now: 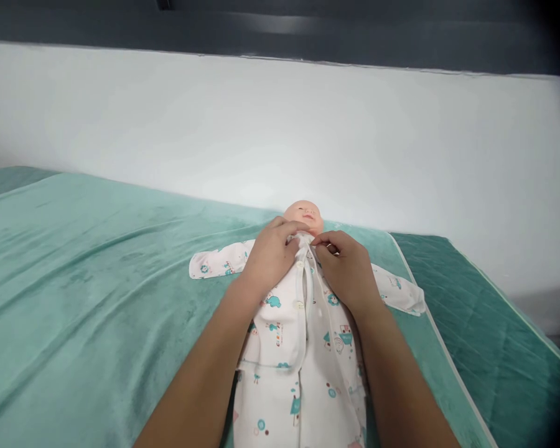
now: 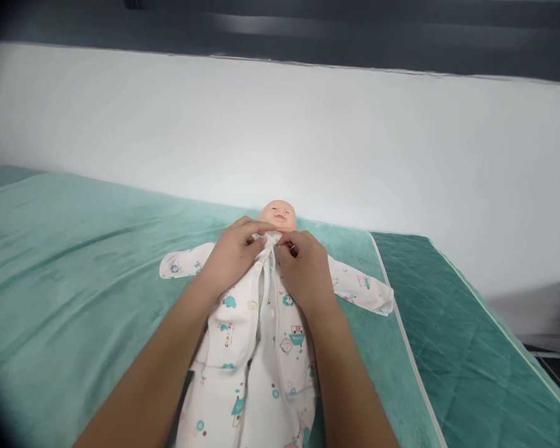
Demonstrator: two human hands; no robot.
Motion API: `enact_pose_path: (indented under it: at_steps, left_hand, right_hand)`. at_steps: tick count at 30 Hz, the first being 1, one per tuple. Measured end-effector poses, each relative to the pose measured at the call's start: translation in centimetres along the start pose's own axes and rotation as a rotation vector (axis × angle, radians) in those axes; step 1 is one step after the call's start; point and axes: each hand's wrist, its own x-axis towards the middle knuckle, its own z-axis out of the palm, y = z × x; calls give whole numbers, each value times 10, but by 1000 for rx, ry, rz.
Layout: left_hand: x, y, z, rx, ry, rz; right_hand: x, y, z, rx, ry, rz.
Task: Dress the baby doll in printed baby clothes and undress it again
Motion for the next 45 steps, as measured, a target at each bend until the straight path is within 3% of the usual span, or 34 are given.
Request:
enact_pose_path:
  at_steps: [4,11,16,22,25,29,33,39,45]
  left_hand:
    - [-1,-1,1,-18,-19,3]
    - [1,0,0,52,9,-21]
    - [-2,6,-4,-10,36,-45]
    - [-29,25,-12,-131,16,-122]
    - [-47,26,-14,-134,22,-118]
    - [-59,19,-14,-202,-4,-116]
    - [-58,16,-15,-271,-37,-146]
    - [-60,32,-7,-371,25,-150]
    - [-59,28,-4,-512,-31,-212]
  right_hand:
    - [-1,2,0,-16,5,-41]
    - [-2,4,-1,-85,-95,-44]
    - [0,0,-16,-90,-158,19]
    - [-17,-23,-45,-156,-237,96]
    - [-35,-37,-41,-192,-274,80]
    - [-50,-43,-32,-257,-226,64]
    - [-52,-37,-31,-104,-240,132]
    - [-53,-36,-30,282,-118,251]
    - [-58,-32,-25,484,-161,335]
